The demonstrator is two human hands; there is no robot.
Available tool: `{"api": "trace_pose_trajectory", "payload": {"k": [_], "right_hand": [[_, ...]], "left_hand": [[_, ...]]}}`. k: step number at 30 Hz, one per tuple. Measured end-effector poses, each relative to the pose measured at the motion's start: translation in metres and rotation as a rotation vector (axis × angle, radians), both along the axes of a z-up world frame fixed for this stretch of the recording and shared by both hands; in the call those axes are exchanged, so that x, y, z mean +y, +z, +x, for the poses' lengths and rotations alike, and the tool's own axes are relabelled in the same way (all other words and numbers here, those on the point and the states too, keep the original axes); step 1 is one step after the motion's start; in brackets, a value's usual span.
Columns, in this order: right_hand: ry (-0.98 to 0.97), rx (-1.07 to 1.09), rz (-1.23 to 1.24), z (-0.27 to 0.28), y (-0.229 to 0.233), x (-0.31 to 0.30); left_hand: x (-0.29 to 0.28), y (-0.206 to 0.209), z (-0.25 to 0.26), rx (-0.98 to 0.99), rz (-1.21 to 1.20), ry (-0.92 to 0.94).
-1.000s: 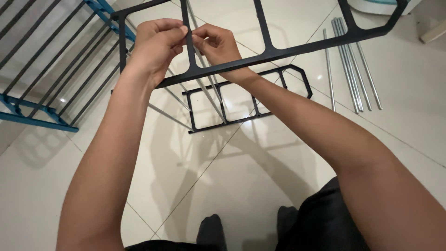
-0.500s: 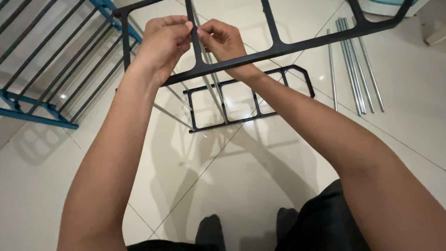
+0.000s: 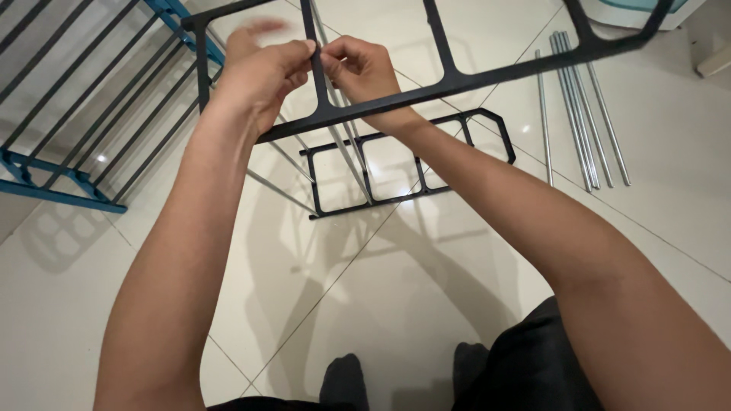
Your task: The person assembles a metal rack by inserting vertical poles into black plastic frames and then sliding horizontal bars through the frame slots. The person works on a tiled floor, connecting the side frames and adding crossbars to form a multi-tiered structure.
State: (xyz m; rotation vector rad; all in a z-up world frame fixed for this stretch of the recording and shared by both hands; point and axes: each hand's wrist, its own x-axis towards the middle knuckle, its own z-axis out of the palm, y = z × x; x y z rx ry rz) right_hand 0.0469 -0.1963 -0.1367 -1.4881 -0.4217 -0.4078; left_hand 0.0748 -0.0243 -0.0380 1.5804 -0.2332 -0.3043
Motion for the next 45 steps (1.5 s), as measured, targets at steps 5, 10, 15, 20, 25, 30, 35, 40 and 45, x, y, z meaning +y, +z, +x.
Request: {"api": "trace_pose_trajectory", "payload": {"k": [5,10,15,20,25,30,35,40,45], "right_hand": [[-0.003,0.034,-0.042,-0.004,0.0,0.001],[-0.009,0.064,-0.088,-0.003,-0.003,-0.001],[0.017,0.122,0.02,0.007,-0.018,-0.007],[-0.193,0.119,-0.067,0.021,-0.038,-0.012],[-0.217,-0.072,-0.167,0.03,-0.046,-0.01],[-0.1,-0.148,-0.072,0.045,-0.043,0.006],[-0.139,-0.049,-0.043,0.055,-0.043,0.012],[-0.262,0.004,-0.119,0.064,-0.048,0.019],[-0.201,-0.045,0.021,0.065,-0.041,0.025]], "left_hand": [[0.0,-0.001,0.007,0.03,0.057,0.049],[0.0,-0.005,0.008,-0.043,0.08,0.028],[0.003,0.0,-0.001,-0.102,0.136,-0.065],[0.017,0.012,-0.013,-0.22,0.276,-0.084],[0.03,0.027,-0.022,-0.248,0.495,-0.144],[0.023,0.017,0.002,-0.861,0.548,0.038],[0.014,-0.004,0.038,-1.206,0.642,0.042],[0.007,-0.012,0.044,-1.076,0.774,0.045],[0.004,0.001,0.036,-1.092,0.89,0.019]]}}
